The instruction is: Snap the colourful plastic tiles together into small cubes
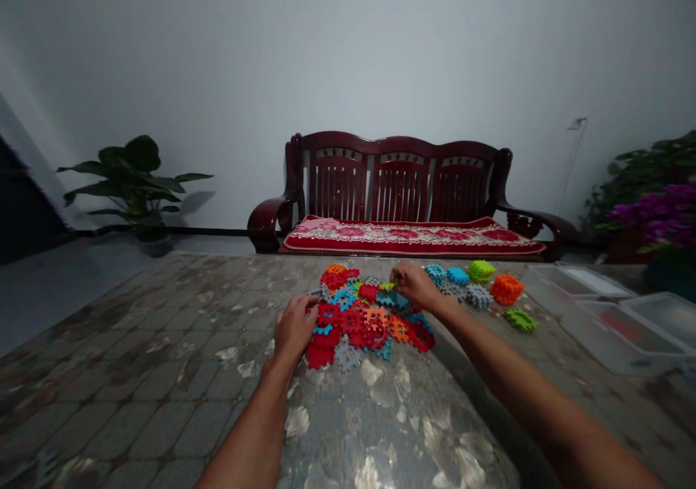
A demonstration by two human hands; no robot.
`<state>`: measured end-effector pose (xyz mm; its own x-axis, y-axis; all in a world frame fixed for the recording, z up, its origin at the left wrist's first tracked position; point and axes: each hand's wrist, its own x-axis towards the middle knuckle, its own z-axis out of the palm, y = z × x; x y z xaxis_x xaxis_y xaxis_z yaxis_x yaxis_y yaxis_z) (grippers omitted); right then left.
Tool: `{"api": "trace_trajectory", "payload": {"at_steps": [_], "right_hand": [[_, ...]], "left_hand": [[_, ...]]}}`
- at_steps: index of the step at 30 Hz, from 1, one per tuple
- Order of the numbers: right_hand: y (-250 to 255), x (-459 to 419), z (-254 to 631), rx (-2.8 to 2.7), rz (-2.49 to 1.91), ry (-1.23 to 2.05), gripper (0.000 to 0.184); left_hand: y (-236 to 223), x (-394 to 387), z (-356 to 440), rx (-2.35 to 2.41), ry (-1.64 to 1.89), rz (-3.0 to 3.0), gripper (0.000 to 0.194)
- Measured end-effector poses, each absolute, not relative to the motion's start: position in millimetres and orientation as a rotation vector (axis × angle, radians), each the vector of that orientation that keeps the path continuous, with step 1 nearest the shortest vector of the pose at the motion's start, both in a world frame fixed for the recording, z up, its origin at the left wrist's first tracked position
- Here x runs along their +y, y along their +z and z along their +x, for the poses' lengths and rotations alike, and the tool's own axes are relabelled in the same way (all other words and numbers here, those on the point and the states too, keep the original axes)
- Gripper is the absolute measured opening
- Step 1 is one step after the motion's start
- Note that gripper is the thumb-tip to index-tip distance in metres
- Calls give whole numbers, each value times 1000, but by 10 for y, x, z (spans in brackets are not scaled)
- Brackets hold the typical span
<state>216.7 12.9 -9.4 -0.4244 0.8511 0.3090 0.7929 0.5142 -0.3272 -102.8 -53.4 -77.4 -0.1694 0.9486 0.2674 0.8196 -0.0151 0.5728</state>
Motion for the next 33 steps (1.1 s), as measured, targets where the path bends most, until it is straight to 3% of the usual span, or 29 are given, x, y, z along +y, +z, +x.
{"api": "trace_trajectory", "payload": {"at_steps": [4,8,12,17,20,33], "right_hand": [[-353,-120,2339,-2202,-1276,285,36],[-448,-234,2379,-2003,-1421,388,40],[-382,-346,2255,-1956,-1579,305,29],[-328,-479,2071,-2043,-1848,158,48],[-349,-490,2027,-2057,-1908,105,46],[-402,-297,2448,-1892,-1585,186,58]], "left_hand": [[-776,-528,-1029,2039,949,1889,31],[-782,-522,-1030,2046,952,1897,30],[-778,-522,-1027,2053,954,1886,30],[-773,-525,-1034,2026,956,1881,31],[-768,-528,-1033,2025,972,1880,31],[-834,-474,-1089,2047,939,1932,35]]}}
